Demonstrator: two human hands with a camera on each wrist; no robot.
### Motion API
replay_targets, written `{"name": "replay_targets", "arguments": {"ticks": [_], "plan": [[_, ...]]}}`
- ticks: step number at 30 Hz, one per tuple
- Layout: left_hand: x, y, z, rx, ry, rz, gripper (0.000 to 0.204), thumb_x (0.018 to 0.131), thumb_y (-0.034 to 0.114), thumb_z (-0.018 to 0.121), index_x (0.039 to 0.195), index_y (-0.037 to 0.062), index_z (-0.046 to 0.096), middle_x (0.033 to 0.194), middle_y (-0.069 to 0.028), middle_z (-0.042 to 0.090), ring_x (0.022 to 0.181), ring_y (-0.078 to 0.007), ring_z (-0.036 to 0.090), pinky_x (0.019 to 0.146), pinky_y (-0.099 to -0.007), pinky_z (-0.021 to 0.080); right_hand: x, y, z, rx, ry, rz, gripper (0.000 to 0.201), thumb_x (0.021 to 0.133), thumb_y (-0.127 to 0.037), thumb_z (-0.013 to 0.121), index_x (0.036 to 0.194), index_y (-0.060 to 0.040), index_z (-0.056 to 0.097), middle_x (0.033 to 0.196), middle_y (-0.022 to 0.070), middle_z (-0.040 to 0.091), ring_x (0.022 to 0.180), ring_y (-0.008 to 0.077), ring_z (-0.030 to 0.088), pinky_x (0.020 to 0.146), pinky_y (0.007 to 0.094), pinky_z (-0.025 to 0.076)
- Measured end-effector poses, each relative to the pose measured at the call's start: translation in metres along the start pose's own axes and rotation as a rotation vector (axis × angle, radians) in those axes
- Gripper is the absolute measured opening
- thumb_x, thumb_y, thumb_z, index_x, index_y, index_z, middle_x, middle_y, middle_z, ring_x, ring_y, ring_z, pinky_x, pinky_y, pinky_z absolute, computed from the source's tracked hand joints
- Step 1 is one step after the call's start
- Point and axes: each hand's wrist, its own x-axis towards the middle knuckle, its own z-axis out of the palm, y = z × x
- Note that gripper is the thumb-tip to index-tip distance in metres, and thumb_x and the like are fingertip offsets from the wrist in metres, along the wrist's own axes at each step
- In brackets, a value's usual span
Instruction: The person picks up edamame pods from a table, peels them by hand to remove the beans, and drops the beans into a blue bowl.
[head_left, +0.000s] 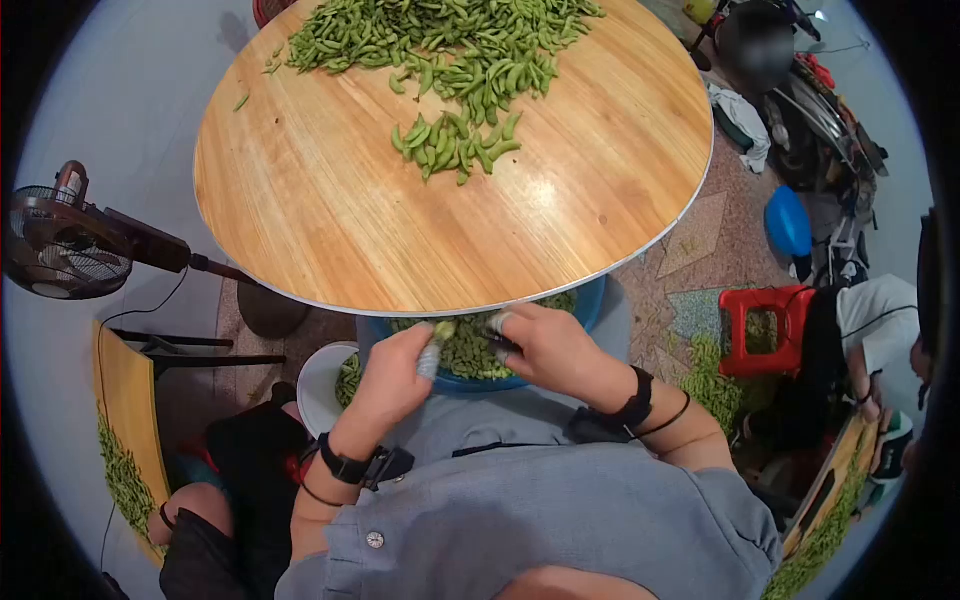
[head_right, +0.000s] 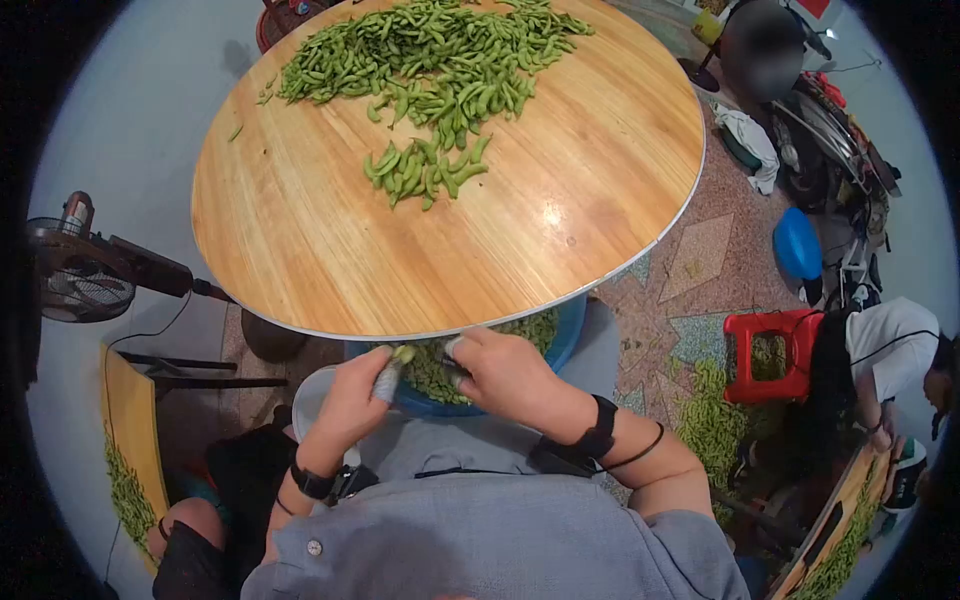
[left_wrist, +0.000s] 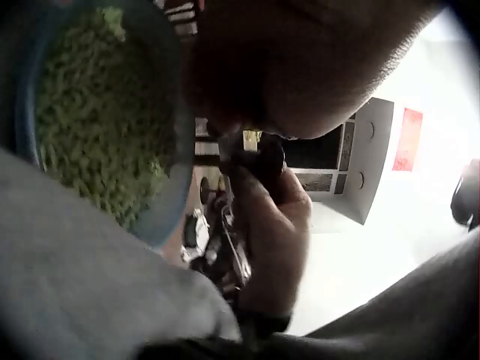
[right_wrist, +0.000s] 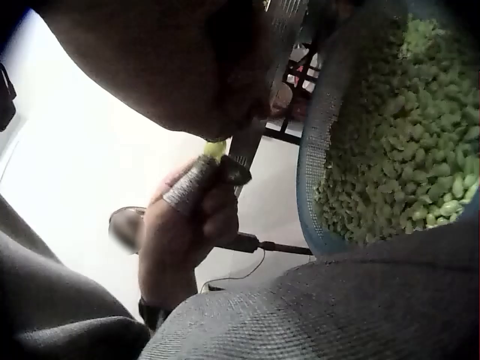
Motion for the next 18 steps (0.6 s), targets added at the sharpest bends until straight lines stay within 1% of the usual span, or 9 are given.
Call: {"name": "replay_targets", "arguments": {"ticks": [2, 3, 6, 8, 9, 11, 13, 15, 18], "plan": [[-0.017, -0.010, -0.007, 0.008, 0.110, -0.187, 0.016, 0.076, 0.008, 0.062, 0.087, -0.0006, 0.056, 0.081, -0.0229, 0.061, 0.079, -0.0430, 0.059, 0.066, -0.0434, 0.048, 0.002, 0.006, 0.000, 0.146, 0.113, -0.263, 0.028, 0.073, -0.012, 0.066, 0.100, -0.0046, 0.061, 0.094, 0.0152, 0.061, 0.080, 0.0348, 0.060, 0.068, 0.0399, 0.049], [-0.037, -0.014, -0.010, -0.031, 0.081, -0.215, 0.016, 0.076, 0.008, 0.062, 0.087, -0.0006, 0.056, 0.081, -0.0229, 0.061, 0.079, -0.0430, 0.059, 0.066, -0.0434, 0.048, -0.002, -0.001, -0.010, 0.152, 0.070, -0.227, 0.028, 0.073, -0.012, 0.066, 0.100, -0.0046, 0.061, 0.094, 0.0152, 0.061, 0.080, 0.0348, 0.060, 0.068, 0.0399, 0.049], [-0.076, -0.058, -0.022, 0.050, 0.231, -0.374, 0.015, 0.074, 0.005, 0.061, 0.087, -0.0001, 0.057, 0.078, -0.0219, 0.061, 0.077, -0.0423, 0.059, 0.064, -0.0433, 0.048, 0.035, -0.001, -0.038, 0.057, 0.154, -0.127, 0.020, 0.076, -0.011, 0.063, 0.095, -0.0051, 0.061, 0.079, 0.0169, 0.059, 0.074, 0.0351, 0.059, 0.063, 0.0386, 0.048], [-0.102, -0.084, -0.027, 0.500, 0.137, -0.479, 0.021, 0.077, 0.012, 0.064, 0.094, -0.0004, 0.060, 0.074, -0.0199, 0.061, 0.071, -0.0361, 0.062, 0.063, -0.0428, 0.048, 0.070, 0.006, -0.048, 0.027, 0.269, -0.078, 0.017, 0.077, -0.018, 0.065, 0.084, -0.0038, 0.058, 0.069, 0.0195, 0.056, 0.064, 0.0374, 0.057, 0.057, 0.0395, 0.046], [-0.111, -0.087, -0.026, 0.497, 0.140, -0.484, 0.021, 0.077, 0.012, 0.064, 0.094, -0.0004, 0.060, 0.074, -0.0199, 0.061, 0.071, -0.0361, 0.062, 0.063, -0.0428, 0.048, 0.091, 0.013, -0.050, 0.029, 0.326, -0.066, 0.019, 0.077, -0.019, 0.064, 0.081, -0.0023, 0.056, 0.070, 0.0212, 0.057, 0.065, 0.0380, 0.057, 0.056, 0.0408, 0.045], [-0.122, -0.090, -0.024, 0.697, 0.111, -0.756, 0.022, 0.075, 0.011, 0.066, 0.094, 0.0002, 0.062, 0.080, -0.0200, 0.063, 0.076, -0.0361, 0.062, 0.066, -0.0441, 0.048, 0.126, 0.015, -0.056, 0.003, 0.347, -0.025, 0.023, 0.078, -0.022, 0.063, 0.082, -0.0005, 0.056, 0.071, 0.0232, 0.058, 0.067, 0.0398, 0.058, 0.059, 0.0431, 0.046], [-0.117, -0.083, -0.027, 0.612, 0.191, -0.681, 0.022, 0.075, 0.011, 0.065, 0.094, 0.0002, 0.063, 0.082, -0.0203, 0.063, 0.078, -0.0363, 0.062, 0.068, -0.0432, 0.049, 0.157, 0.028, -0.050, -0.132, 0.464, 0.065, 0.028, 0.077, -0.026, 0.063, 0.081, 0.0011, 0.056, 0.071, 0.0248, 0.058, 0.069, 0.0416, 0.058, 0.061, 0.0452, 0.046], [-0.105, -0.072, -0.032, 0.536, 0.272, -0.605, 0.022, 0.075, 0.011, 0.065, 0.094, 0.0001, 0.064, 0.085, -0.0205, 0.063, 0.080, -0.0364, 0.062, 0.069, -0.0424, 0.049, 0.174, 0.041, -0.041, -0.169, 0.445, 0.101, 0.029, 0.077, -0.027, 0.063, 0.081, 0.0016, 0.057, 0.072, 0.0252, 0.059, 0.070, 0.0427, 0.058, 0.062, 0.0463, 0.046], [-0.066, -0.043, -0.043, 0.179, 0.288, -0.221, 0.023, 0.076, 0.007, 0.061, 0.098, 0.0005, 0.064, 0.086, -0.0197, 0.063, 0.079, -0.0362, 0.062, 0.069, -0.0394, 0.050, 0.165, 0.036, -0.041, -0.186, 0.458, 0.110, 0.030, 0.077, -0.028, 0.063, 0.079, 0.0020, 0.057, 0.071, 0.0242, 0.059, 0.067, 0.0405, 0.058, 0.061, 0.0447, 0.046]]}}
